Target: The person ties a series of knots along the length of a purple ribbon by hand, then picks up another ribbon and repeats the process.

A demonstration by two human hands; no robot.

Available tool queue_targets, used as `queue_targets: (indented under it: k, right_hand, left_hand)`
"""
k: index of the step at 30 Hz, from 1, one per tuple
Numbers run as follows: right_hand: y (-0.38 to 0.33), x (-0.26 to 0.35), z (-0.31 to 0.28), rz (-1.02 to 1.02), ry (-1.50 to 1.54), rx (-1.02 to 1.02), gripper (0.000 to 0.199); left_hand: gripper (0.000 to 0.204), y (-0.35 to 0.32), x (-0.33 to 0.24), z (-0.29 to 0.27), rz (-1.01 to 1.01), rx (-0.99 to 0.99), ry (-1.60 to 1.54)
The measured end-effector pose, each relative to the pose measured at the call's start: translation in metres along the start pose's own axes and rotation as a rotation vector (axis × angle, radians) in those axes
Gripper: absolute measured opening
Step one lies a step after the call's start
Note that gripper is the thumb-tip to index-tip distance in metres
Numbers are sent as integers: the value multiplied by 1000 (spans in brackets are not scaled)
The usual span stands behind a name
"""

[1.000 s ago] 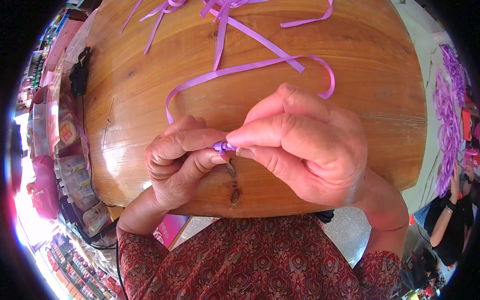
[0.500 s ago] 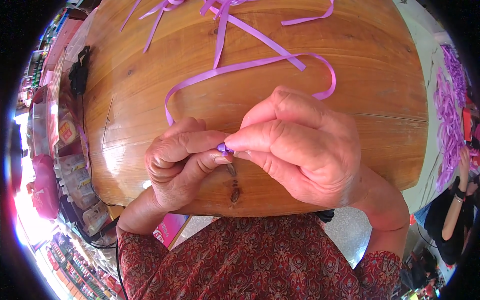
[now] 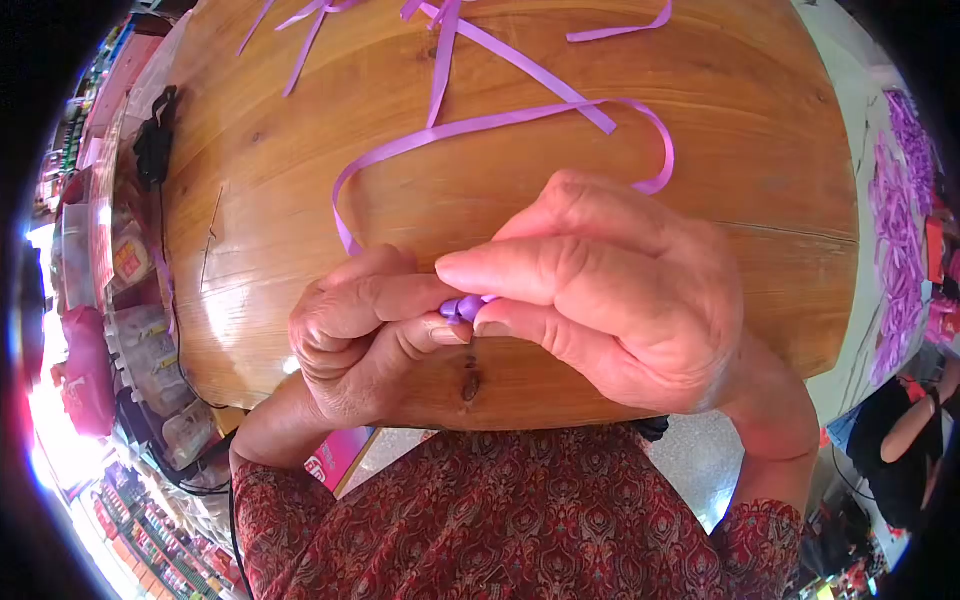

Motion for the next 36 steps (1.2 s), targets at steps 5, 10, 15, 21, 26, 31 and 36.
queue_targets:
  k: [5,10,15,21,26,31,36]
  right_hand:
    - [1,2,3,-28,13,50,31]
    - [-1,-1,2,-3,3,38,30]
    - [-2,5,2,-86,-27,36,27]
    - [-6,15,6,-218,-147,4,29]
    - [-10,11,9,-174,-128,-11,27]
    - [-12,17,9,-266,-162,-22,27]
    - [-3,8,3,-129,-37,20,28]
  left_hand:
    - [13,0,0,0,-9,7,-64]
    - [13,2,2,0,-38,57,-78]
    - [14,-1,3,1,-45,50,-103]
    - [18,-7,-3,4,46,89,54]
    - [17,-4,-5,9,104,124,121]
    - [14,-3,4,12,-52,165,-58]
    - [8,-4,13,15,-260,181,-379]
Point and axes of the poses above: each hand's wrist, its own y-axis towards the middle knuckle, its own z-axis out of the palm, x = y × z, the point moved 8 cm from there along y, towards the middle knuckle, and after that the axes turned 2 degrees about -y, right-handed, at the moved point
